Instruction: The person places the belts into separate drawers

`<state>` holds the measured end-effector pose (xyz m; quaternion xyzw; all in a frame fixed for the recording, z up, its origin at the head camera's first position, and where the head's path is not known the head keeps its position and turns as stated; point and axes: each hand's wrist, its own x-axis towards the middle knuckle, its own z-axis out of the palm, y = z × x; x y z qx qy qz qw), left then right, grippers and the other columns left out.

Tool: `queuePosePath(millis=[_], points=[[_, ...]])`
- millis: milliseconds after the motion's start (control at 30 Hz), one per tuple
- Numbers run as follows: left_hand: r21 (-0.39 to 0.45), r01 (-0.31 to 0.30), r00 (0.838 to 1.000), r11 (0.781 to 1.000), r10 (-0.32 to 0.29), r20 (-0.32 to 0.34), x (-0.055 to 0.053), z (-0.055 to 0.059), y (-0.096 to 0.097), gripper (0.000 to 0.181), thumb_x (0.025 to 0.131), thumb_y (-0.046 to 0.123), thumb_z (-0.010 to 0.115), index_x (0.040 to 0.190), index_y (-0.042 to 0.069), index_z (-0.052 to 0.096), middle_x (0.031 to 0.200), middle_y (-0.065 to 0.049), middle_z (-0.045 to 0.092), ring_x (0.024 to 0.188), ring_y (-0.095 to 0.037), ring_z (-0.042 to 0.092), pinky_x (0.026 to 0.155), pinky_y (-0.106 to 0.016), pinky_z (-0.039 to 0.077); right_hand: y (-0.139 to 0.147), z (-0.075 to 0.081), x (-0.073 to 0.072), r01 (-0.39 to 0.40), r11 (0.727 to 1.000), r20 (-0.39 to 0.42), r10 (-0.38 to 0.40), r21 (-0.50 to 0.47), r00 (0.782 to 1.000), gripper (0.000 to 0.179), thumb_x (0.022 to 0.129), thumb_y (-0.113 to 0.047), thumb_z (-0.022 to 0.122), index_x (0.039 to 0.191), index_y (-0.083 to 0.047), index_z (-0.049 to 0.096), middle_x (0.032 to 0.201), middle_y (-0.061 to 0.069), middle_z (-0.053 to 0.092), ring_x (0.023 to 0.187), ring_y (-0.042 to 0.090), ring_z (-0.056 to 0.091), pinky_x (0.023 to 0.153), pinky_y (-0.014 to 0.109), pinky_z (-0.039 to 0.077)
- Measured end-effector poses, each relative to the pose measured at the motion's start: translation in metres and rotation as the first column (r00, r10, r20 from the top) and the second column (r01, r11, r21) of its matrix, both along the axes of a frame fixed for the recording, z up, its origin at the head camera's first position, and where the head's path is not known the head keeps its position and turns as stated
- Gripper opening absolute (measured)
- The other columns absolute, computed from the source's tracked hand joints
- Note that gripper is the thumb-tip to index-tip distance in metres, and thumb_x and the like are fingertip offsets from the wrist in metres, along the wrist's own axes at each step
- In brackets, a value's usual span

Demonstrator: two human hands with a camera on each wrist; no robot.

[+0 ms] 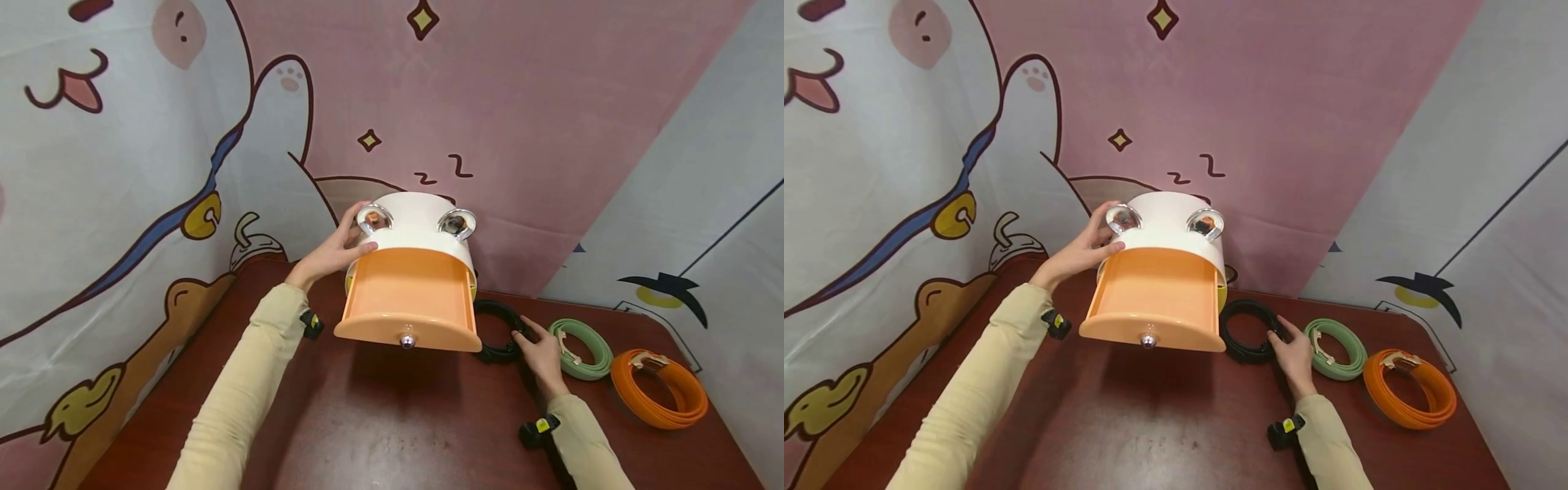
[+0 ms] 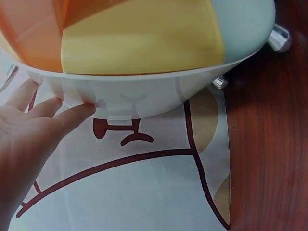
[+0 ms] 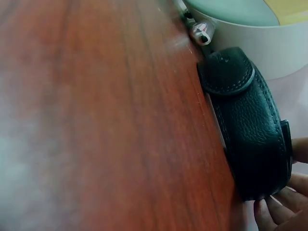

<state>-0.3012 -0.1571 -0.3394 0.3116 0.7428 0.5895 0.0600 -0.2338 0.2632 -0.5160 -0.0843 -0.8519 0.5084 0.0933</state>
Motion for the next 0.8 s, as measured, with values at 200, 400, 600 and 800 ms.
queuePosePath(millis=[200,400,600,800], points=[[-0.015,-0.019,0.999,1.0,0.019,-0.025,-0.01,-0.0108,-0.0026,0.078,0.097,0.006,0.057,0.153,0.027,0.006,0.147,-0.016,0.038,0.131,-0.026,0.041,0.097,-0.043,0.043,-0.0016,-0.0025,-0.0076,-0.017,0.999,0.003,0.017,-0.037,1.0,0.048,0.094,-0.017,0.064,0.138,-0.002,0.052,0.144,0.024,0.041,0.133,0.039,0.035,0.105,0.054,0.031],[-0.005,-0.008,1.0,1.0,0.008,-0.024,-0.0089,-0.011,-0.0015,0.078,0.097,0.007,0.057,0.152,0.029,0.007,0.146,-0.016,0.039,0.13,-0.028,0.042,0.097,-0.043,0.044,-0.0012,-0.0027,-0.0088,-0.014,0.997,0.031,0.016,-0.07,0.999,0.048,0.094,-0.017,0.065,0.137,-0.002,0.053,0.142,0.026,0.042,0.133,0.039,0.035,0.105,0.052,0.032],[0.013,0.006,0.999,1.0,-0.006,-0.032,-0.01,-0.0118,-0.0029,0.078,0.097,0.003,0.056,0.152,0.026,0.006,0.145,-0.017,0.039,0.13,-0.027,0.041,0.098,-0.042,0.042,-0.0048,-0.0042,-0.0082,-0.009,0.998,0.044,0.011,-0.06,0.999,0.046,0.093,-0.019,0.066,0.135,-0.002,0.056,0.136,0.025,0.05,0.127,0.036,0.044,0.098,0.045,0.04],[0.02,0.007,0.999,1.0,-0.006,-0.035,-0.01,-0.0112,-0.0033,0.078,0.097,0.003,0.056,0.152,0.024,0.006,0.146,-0.018,0.038,0.132,-0.028,0.039,0.097,-0.042,0.044,-0.0076,-0.0067,-0.0055,-0.035,0.999,0.014,0.035,-0.023,0.999,0.041,0.094,-0.02,0.066,0.131,-0.004,0.06,0.133,0.022,0.054,0.123,0.034,0.049,0.093,0.038,0.044]])
